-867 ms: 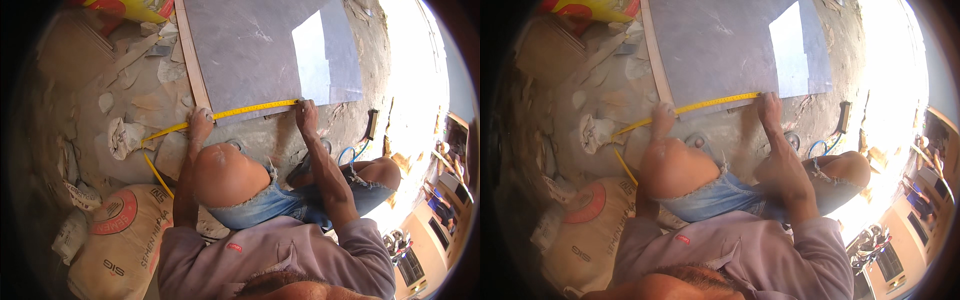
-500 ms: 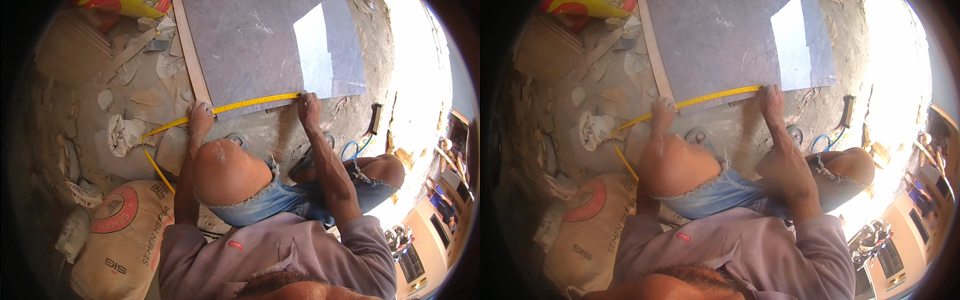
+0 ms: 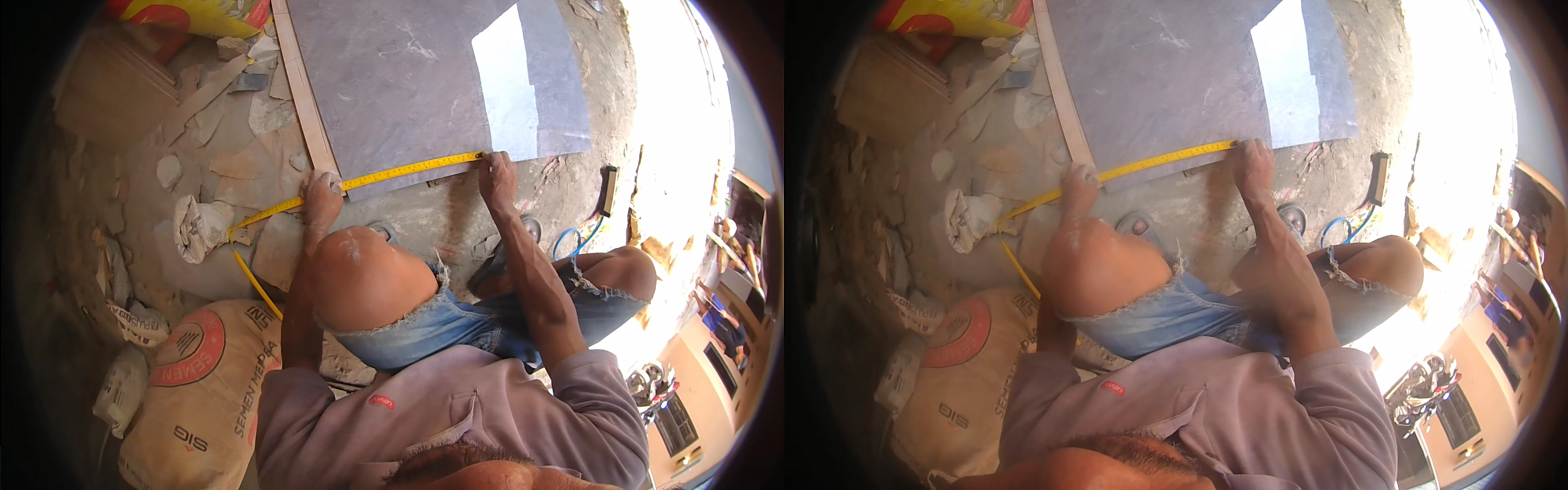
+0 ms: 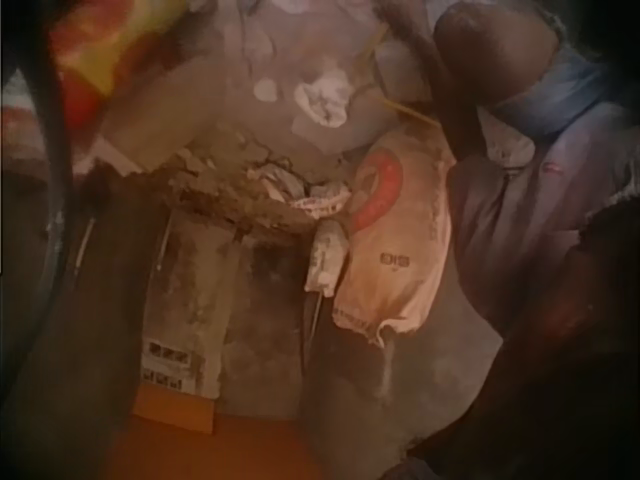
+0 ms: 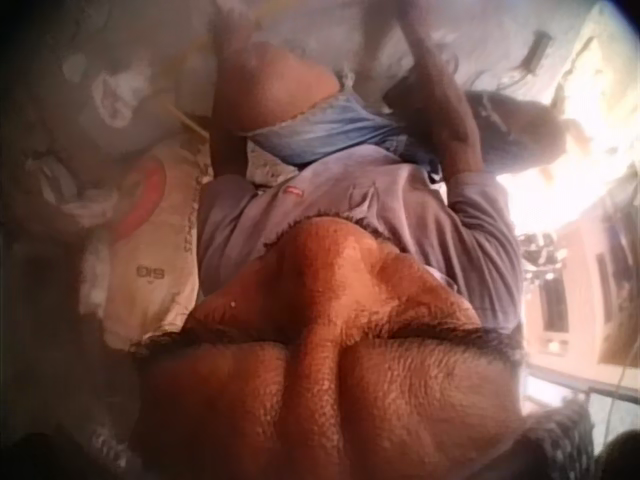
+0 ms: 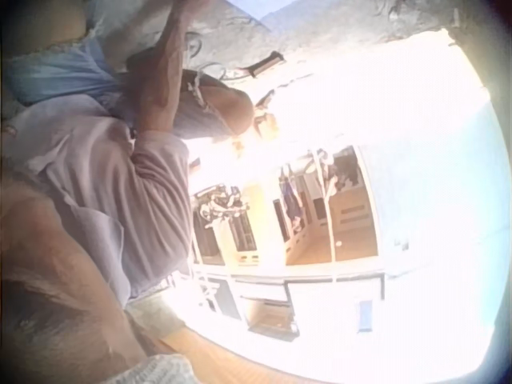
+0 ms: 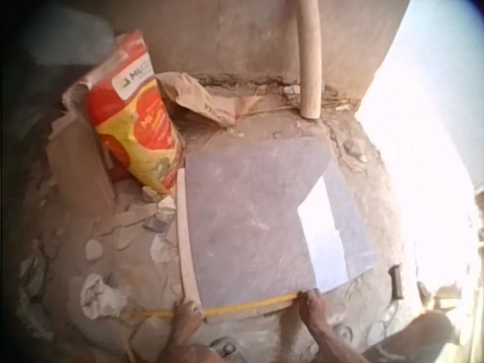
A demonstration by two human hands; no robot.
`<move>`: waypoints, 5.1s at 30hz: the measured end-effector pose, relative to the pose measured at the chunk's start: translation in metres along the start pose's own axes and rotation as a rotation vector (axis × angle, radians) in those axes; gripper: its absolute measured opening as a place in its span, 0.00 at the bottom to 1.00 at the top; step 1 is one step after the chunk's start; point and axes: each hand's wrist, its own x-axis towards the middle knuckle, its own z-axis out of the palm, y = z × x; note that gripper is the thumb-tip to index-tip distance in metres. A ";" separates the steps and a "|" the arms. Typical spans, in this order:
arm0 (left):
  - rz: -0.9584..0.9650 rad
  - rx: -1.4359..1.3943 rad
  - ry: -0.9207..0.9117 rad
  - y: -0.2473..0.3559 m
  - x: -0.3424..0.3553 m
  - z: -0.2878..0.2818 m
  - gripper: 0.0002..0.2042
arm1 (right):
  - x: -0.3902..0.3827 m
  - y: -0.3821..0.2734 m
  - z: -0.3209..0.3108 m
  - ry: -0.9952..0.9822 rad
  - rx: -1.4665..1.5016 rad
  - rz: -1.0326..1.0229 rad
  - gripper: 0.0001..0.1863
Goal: The person measures a large grey tile using a tape measure and marks it with a pencil, then plugs in an angle grinder and uses it to cut along the marked line.
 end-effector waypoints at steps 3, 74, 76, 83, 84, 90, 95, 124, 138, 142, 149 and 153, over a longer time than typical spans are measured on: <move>-0.023 -0.031 -0.030 0.007 0.001 -0.003 0.05 | 0.005 0.007 0.002 0.047 -0.033 -0.042 0.02; 0.034 -0.050 -0.057 -0.008 0.000 0.001 0.06 | 0.001 0.000 0.001 0.073 0.088 0.010 0.05; 0.042 -0.057 -0.044 -0.005 0.001 0.002 0.06 | 0.005 0.000 0.004 0.096 0.092 0.022 0.05; 0.040 -0.026 0.011 0.000 0.006 0.002 0.07 | 0.007 0.001 0.003 0.056 0.076 0.022 0.07; 0.046 -0.025 0.009 -0.001 0.006 0.002 0.07 | 0.004 0.005 0.004 0.064 0.082 0.017 0.07; 0.049 -0.029 -0.050 -0.004 0.000 0.001 0.07 | -0.004 0.003 0.002 0.058 0.118 0.020 0.06; 0.057 0.014 0.003 -0.002 0.006 0.004 0.07 | -0.004 0.002 -0.003 0.065 0.113 0.058 0.03; -0.079 -0.334 -0.184 0.016 0.066 -0.051 0.16 | 0.018 0.090 -0.116 -0.542 0.937 0.930 0.28; -0.296 -0.537 -0.183 0.024 0.054 -0.047 0.10 | 0.035 0.086 -0.043 0.059 1.268 1.052 0.21; -0.055 -0.551 -0.047 0.037 0.054 -0.048 0.10 | 0.057 0.122 -0.058 0.177 1.169 1.057 0.20; -0.157 -0.385 -0.089 0.066 0.057 -0.075 0.11 | 0.093 0.210 -0.084 0.093 0.845 1.000 0.21; -0.241 -0.435 -0.010 0.065 0.063 -0.086 0.11 | 0.103 0.213 -0.095 -0.005 0.937 1.021 0.21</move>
